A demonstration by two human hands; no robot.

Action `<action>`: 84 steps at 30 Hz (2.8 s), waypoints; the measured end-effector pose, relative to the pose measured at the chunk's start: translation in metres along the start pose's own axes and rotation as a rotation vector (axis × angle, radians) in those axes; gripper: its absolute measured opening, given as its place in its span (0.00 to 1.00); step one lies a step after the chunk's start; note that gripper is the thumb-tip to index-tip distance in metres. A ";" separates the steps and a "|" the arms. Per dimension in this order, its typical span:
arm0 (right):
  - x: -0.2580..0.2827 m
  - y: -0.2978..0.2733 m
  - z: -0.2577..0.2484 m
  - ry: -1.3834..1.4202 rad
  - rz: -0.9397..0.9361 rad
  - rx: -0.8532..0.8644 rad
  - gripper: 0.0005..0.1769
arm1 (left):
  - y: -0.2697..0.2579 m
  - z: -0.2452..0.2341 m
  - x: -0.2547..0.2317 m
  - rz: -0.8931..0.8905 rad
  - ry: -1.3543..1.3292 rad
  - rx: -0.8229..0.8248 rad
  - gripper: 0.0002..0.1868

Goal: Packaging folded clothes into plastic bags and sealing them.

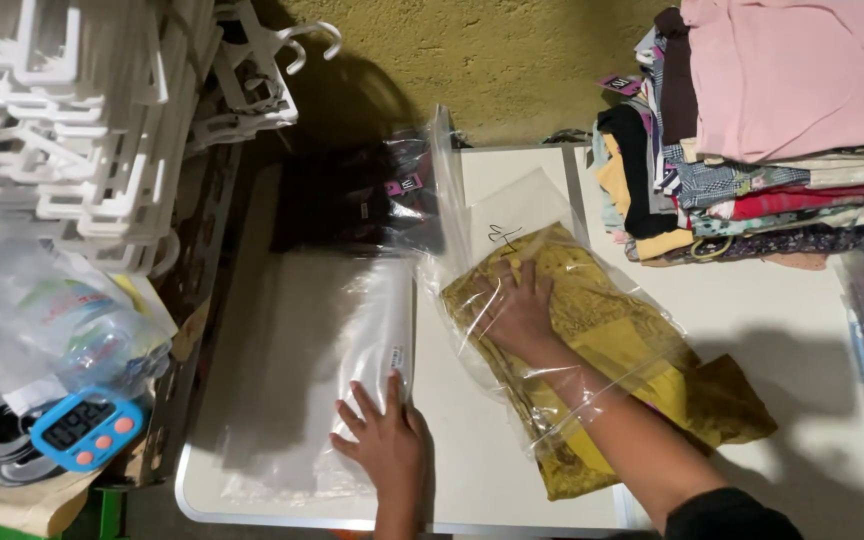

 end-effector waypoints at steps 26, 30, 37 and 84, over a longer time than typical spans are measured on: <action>-0.133 -0.175 -0.075 0.193 0.310 -0.020 0.75 | -0.156 -0.008 -0.104 0.454 -0.906 -0.012 0.22; -0.124 -0.210 -0.051 0.093 0.178 -0.073 0.72 | -0.188 -0.011 -0.089 0.429 -0.923 -0.054 0.24; -0.042 -0.160 -0.026 -0.046 0.182 0.243 0.58 | -0.200 -0.005 -0.080 0.463 -0.895 0.049 0.35; -0.157 -0.235 -0.062 0.301 -0.018 -0.067 0.38 | -0.195 -0.033 -0.084 0.402 -0.869 -0.069 0.30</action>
Point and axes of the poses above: each hand's wrist, its own y-axis towards the middle knuckle, its own z-axis out of the palm, x = y × z, the point moved 4 cm from there along y, towards the middle knuckle, and after that the axes turned 11 degrees about -x, right-handed, at the moved point
